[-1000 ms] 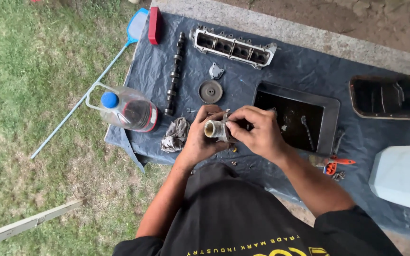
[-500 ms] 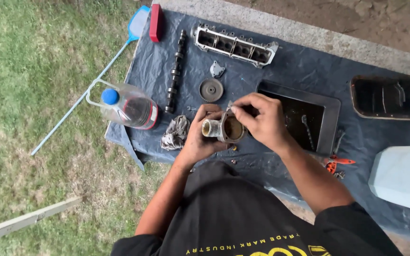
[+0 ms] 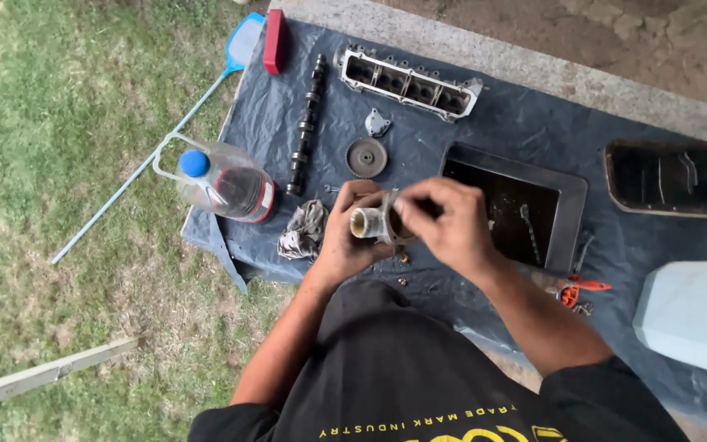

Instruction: The person scrapes residue from the inside of a cylindrical engine part using a small metal tool. They then place the part into a black tray and use a brush to scrub it. Other engine components, including a camshaft and cylinder head, are visible on the table.

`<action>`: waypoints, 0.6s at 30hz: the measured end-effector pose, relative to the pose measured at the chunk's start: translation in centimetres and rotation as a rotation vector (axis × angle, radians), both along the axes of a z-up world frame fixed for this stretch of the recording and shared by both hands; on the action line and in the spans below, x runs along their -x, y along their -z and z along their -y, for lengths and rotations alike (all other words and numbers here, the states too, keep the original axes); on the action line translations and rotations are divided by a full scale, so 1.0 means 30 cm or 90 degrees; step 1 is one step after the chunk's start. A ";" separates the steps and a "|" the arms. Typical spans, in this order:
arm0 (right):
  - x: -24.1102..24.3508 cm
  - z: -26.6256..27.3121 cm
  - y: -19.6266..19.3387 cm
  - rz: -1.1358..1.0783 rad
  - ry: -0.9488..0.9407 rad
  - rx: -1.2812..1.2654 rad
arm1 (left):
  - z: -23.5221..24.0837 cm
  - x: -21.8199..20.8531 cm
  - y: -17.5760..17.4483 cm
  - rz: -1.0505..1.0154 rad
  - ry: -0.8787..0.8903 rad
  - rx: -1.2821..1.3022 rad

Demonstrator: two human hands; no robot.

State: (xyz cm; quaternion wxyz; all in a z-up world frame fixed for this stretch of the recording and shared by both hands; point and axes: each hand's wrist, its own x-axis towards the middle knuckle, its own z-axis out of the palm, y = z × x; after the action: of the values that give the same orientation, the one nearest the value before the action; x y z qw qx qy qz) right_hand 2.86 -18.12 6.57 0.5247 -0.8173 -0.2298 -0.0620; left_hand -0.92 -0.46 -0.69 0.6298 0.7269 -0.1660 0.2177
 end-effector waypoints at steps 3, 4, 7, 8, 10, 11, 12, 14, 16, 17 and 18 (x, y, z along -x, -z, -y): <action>-0.102 0.050 0.117 0.033 0.135 0.034 | -0.002 0.021 -0.050 -0.008 -0.049 -0.017; -0.081 0.040 0.098 0.037 0.136 0.032 | -0.003 0.021 -0.036 -0.004 -0.048 -0.019; -0.034 -0.002 0.058 -0.072 0.106 -0.085 | -0.002 0.024 0.012 0.006 -0.088 -0.028; -0.018 -0.021 0.063 -0.108 0.073 -0.130 | -0.002 0.023 0.034 0.050 -0.101 -0.045; -0.020 -0.030 0.092 -0.141 0.043 -0.177 | -0.002 0.017 0.060 0.096 -0.111 -0.063; -0.037 -0.023 0.115 -0.122 0.084 -0.146 | -0.006 0.014 0.061 0.121 -0.138 -0.088; -0.057 -0.015 0.136 -0.104 0.118 -0.111 | -0.007 0.017 0.064 0.144 -0.173 -0.112; -0.047 -0.011 0.128 -0.146 0.097 -0.144 | -0.017 0.006 0.076 0.186 -0.196 -0.143; -0.033 -0.009 0.114 -0.191 0.079 -0.176 | -0.022 -0.007 0.096 0.223 -0.215 -0.172; -0.026 -0.011 0.104 -0.194 0.051 -0.155 | -0.022 -0.012 0.108 0.252 -0.234 -0.210; -0.024 -0.018 0.094 -0.195 0.024 -0.138 | -0.028 -0.026 0.120 0.285 -0.252 -0.250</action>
State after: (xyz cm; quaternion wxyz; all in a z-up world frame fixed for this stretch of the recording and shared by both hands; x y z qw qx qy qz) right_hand 3.59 -17.57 3.77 0.6374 -0.7599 -0.1242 0.0290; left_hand -0.14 0.39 -4.28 0.3714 0.7865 -0.1947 0.4534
